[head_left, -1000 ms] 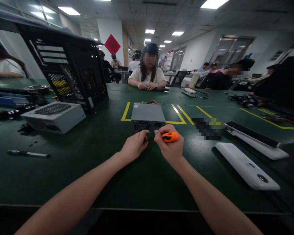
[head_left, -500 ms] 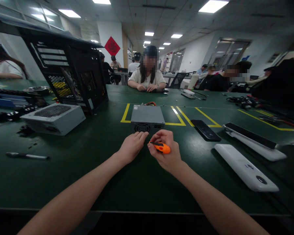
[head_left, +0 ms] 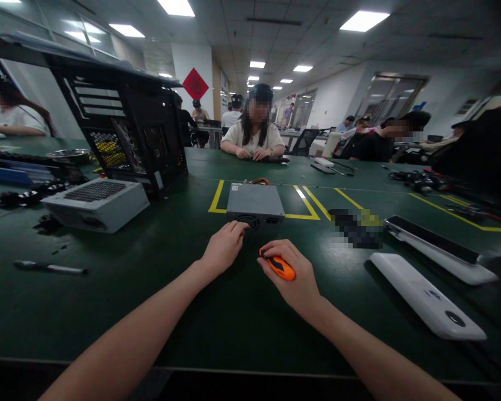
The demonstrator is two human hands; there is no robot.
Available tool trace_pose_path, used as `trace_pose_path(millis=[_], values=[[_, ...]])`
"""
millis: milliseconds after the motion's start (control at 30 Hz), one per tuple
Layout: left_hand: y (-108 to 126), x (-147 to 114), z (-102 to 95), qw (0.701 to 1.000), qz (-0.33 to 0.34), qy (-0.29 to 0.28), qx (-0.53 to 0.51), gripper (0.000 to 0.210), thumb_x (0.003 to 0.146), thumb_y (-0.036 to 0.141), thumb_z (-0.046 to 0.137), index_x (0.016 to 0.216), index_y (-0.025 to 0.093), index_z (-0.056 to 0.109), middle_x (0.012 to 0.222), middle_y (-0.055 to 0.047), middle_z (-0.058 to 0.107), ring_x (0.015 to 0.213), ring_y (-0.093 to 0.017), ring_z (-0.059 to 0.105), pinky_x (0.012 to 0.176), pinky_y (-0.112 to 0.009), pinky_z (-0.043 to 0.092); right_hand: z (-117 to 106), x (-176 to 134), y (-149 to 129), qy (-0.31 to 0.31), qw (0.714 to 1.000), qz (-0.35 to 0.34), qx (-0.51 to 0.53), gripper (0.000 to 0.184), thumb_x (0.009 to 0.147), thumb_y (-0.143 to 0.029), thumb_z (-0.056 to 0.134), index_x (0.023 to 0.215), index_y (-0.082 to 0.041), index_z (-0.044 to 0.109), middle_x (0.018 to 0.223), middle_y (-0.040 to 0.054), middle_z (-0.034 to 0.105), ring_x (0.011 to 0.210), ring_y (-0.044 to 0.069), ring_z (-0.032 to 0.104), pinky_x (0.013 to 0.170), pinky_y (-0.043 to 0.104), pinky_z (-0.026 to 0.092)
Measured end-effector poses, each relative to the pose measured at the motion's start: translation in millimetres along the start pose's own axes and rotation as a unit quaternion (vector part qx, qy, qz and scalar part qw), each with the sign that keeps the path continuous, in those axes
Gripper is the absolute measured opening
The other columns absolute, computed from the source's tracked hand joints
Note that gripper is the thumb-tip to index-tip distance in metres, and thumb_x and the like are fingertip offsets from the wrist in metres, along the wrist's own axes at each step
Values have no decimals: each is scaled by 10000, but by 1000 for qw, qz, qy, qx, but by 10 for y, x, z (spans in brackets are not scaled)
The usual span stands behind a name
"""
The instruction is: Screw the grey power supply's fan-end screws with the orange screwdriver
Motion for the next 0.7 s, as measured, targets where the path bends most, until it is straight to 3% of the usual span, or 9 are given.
trace_pose_path(millis=[133,267,400,533,633,700], values=[[-375,-17,38,995,-65,1,-74,222,835,100,427,998,173,557,981,-47,571,864,-154,562,763,-289,471,-81,29,94,22,999,39,19,52,792,-244,593,799,-215,550,865,33,587,796,164,577,739,338,487],[-534,-7,91,993,-83,-40,-78,198,838,140,440,935,181,607,978,-52,590,884,-169,572,794,-308,461,-161,31,234,60,991,95,66,79,792,-282,591,795,-213,554,856,22,595,774,157,581,722,328,483],[-457,-27,136,980,-48,-159,-114,198,846,261,471,951,204,628,968,-36,615,873,-163,576,784,-286,446,-159,7,378,65,982,147,95,131,795,-333,585,798,-205,556,840,16,597,699,138,572,655,300,483],[-571,-159,147,946,-96,-275,-143,228,763,377,583,906,204,626,870,-15,634,767,-151,590,651,-234,443,-151,4,397,63,981,154,101,143,791,-342,590,800,-203,557,839,14,596,684,129,564,632,287,482],[-623,-236,178,930,-99,-321,-149,266,676,363,671,884,205,623,849,-6,629,750,-147,592,612,-215,436,-172,5,390,73,980,153,108,144,789,-342,594,795,-202,559,840,13,597,692,128,567,640,288,483],[-630,-240,195,932,-87,-322,-141,242,667,331,678,867,206,623,831,1,623,742,-144,589,603,-210,431,-184,5,389,79,979,154,113,144,789,-343,595,793,-203,559,839,11,598,693,127,567,645,290,482]])
Point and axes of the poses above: each hand's wrist, its own x-axis towards the middle knuckle, its own z-axis out of the palm, y = z × x, the point moved 10 cm from there along x, towards the middle knuckle
